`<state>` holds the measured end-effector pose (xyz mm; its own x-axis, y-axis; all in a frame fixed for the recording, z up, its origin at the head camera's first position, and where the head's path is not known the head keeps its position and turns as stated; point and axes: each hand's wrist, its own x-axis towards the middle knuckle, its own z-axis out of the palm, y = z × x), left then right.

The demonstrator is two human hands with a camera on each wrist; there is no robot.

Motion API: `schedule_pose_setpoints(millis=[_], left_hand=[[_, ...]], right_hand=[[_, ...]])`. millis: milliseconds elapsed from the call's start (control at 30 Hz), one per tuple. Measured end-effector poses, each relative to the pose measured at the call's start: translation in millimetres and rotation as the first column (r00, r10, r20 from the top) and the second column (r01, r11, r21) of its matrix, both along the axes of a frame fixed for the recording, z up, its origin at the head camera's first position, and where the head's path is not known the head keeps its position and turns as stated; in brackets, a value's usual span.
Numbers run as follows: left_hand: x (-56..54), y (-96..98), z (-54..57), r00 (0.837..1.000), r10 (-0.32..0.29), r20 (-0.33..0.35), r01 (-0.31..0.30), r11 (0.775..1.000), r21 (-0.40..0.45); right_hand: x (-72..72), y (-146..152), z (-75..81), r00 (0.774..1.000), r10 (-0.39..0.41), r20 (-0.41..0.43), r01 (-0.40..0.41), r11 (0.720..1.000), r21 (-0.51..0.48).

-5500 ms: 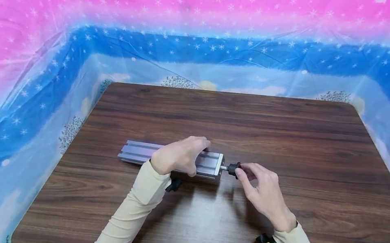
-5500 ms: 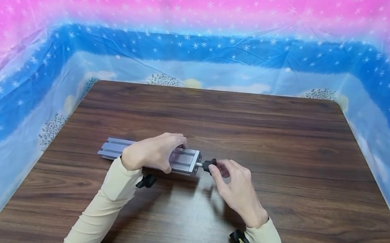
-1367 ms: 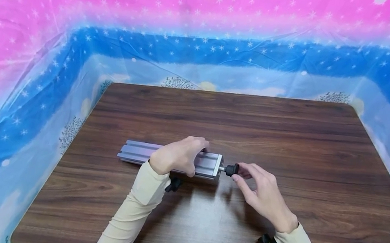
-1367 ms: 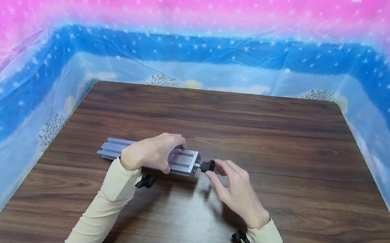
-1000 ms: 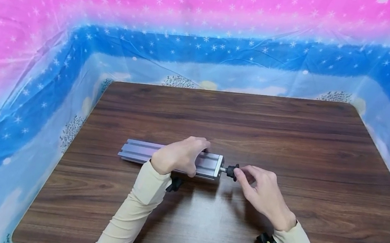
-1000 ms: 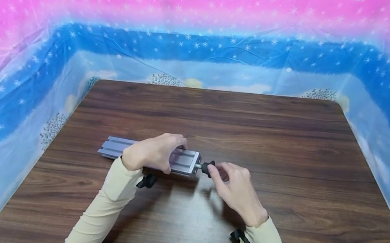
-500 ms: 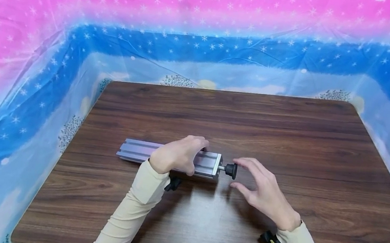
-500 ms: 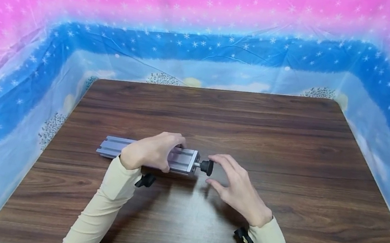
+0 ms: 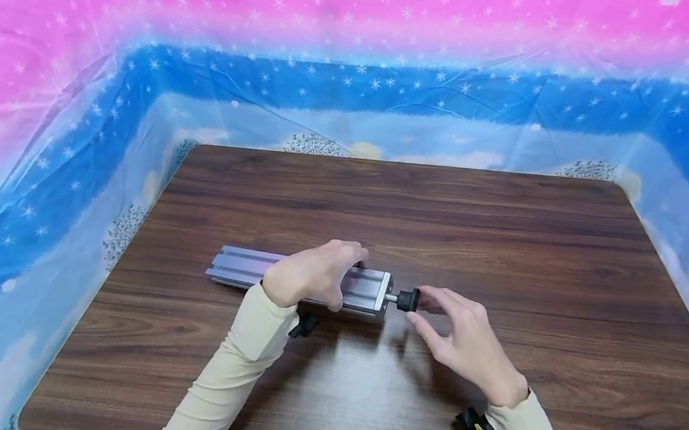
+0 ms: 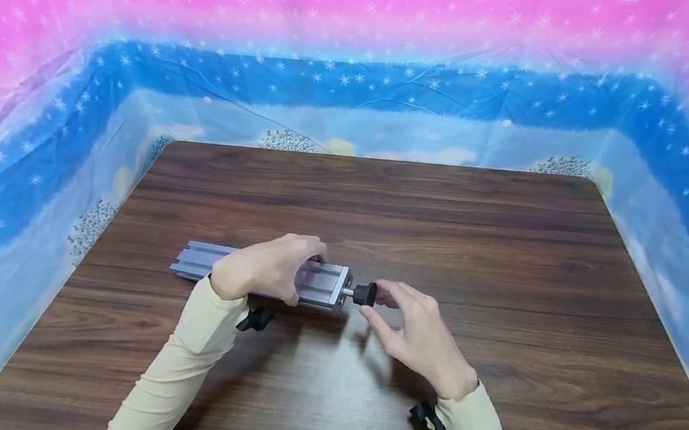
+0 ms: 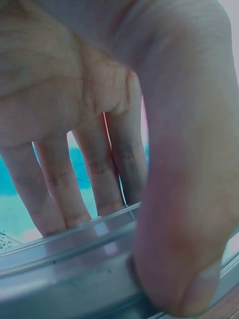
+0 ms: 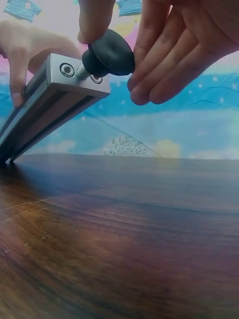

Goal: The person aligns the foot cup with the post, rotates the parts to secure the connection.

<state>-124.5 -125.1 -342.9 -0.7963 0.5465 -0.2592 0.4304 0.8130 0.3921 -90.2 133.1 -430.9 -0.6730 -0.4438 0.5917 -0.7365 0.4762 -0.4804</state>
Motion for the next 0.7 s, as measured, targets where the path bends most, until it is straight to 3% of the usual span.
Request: schedule_pose_setpoints(millis=[267, 433, 600, 700], left_hand=[[-1.5, 1.0, 1.2, 1.0, -0.004, 0.003, 0.004, 1.0, -0.012], [-2.2, 1.1, 2.6, 1.0, -0.008, -0.004, 0.008, 1.0, -0.02], [0.0, -0.3, 2.5, 1.0, -0.01, -0.019, 0.01, 1.0, -0.02], [0.8, -0.9, 2.0, 1.0, -0.019, -0.024, 0.018, 1.0, -0.012]], right_hand=[[3.4, -6.8, 4.0, 0.976, -0.106, 0.19, 0.107, 0.994, 0.005], [3.2, -9.4, 6.1, 0.96, -0.173, 0.221, 0.166, 0.985, 0.048], [2.5, -5.4, 5.4, 0.953, -0.153, 0.261, 0.137, 0.987, 0.081], [2.7, -1.7, 4.4, 0.973, -0.098, 0.208, 0.087, 0.994, 0.061]])
